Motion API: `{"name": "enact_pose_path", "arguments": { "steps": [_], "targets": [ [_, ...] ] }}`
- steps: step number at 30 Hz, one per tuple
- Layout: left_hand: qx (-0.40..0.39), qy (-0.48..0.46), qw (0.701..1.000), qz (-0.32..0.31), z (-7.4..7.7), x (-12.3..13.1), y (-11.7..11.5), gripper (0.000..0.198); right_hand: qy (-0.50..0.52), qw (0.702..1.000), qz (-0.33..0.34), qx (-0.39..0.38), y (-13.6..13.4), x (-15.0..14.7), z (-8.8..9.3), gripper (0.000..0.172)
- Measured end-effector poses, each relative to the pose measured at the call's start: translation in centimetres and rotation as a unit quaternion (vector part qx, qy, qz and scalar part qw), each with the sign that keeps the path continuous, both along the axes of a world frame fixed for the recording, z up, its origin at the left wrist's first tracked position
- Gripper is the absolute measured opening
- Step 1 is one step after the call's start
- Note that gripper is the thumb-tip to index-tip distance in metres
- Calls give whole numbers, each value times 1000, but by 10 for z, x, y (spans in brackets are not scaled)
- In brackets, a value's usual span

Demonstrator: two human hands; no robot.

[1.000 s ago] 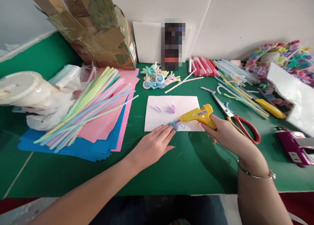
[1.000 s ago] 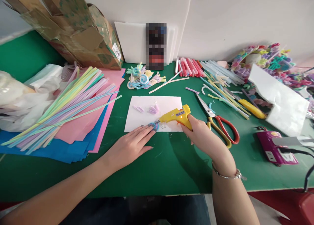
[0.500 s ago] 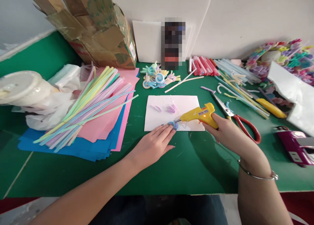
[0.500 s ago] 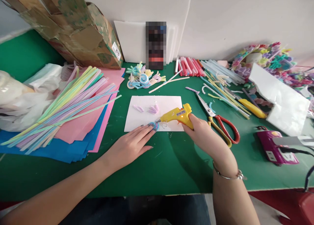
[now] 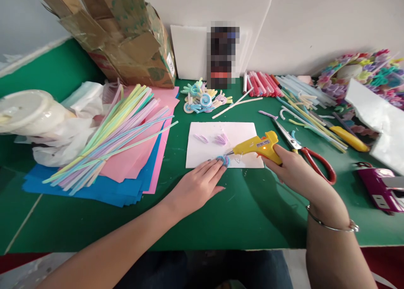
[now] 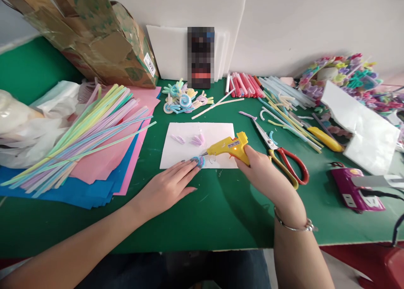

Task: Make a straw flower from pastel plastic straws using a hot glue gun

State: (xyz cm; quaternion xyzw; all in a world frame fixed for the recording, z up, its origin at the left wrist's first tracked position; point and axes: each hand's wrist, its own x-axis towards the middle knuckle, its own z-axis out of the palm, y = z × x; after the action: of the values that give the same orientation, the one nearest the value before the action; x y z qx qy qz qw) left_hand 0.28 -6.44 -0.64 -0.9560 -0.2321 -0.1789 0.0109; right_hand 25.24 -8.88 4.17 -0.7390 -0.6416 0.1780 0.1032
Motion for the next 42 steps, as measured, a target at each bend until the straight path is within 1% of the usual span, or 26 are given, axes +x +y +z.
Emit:
{"name": "enact_pose_path", "arguments": {
  "steps": [20, 26, 36, 42],
  "targets": [
    [0, -8, 1000, -1, 1, 0, 0, 37, 0, 1000, -3, -3, -1, -1, 1, 35],
    [-5, 1, 1000, -1, 1, 0, 0, 37, 7, 1000, 1, -9, -1, -2, 4, 35],
    [-3, -1, 1000, 0, 1, 0, 0, 37, 7, 1000, 0, -7, -3, 0, 2, 39],
    [-6, -4, 1000, -1, 1, 0, -1, 37, 7, 1000, 0, -4, -3, -2, 4, 38]
  ]
}}
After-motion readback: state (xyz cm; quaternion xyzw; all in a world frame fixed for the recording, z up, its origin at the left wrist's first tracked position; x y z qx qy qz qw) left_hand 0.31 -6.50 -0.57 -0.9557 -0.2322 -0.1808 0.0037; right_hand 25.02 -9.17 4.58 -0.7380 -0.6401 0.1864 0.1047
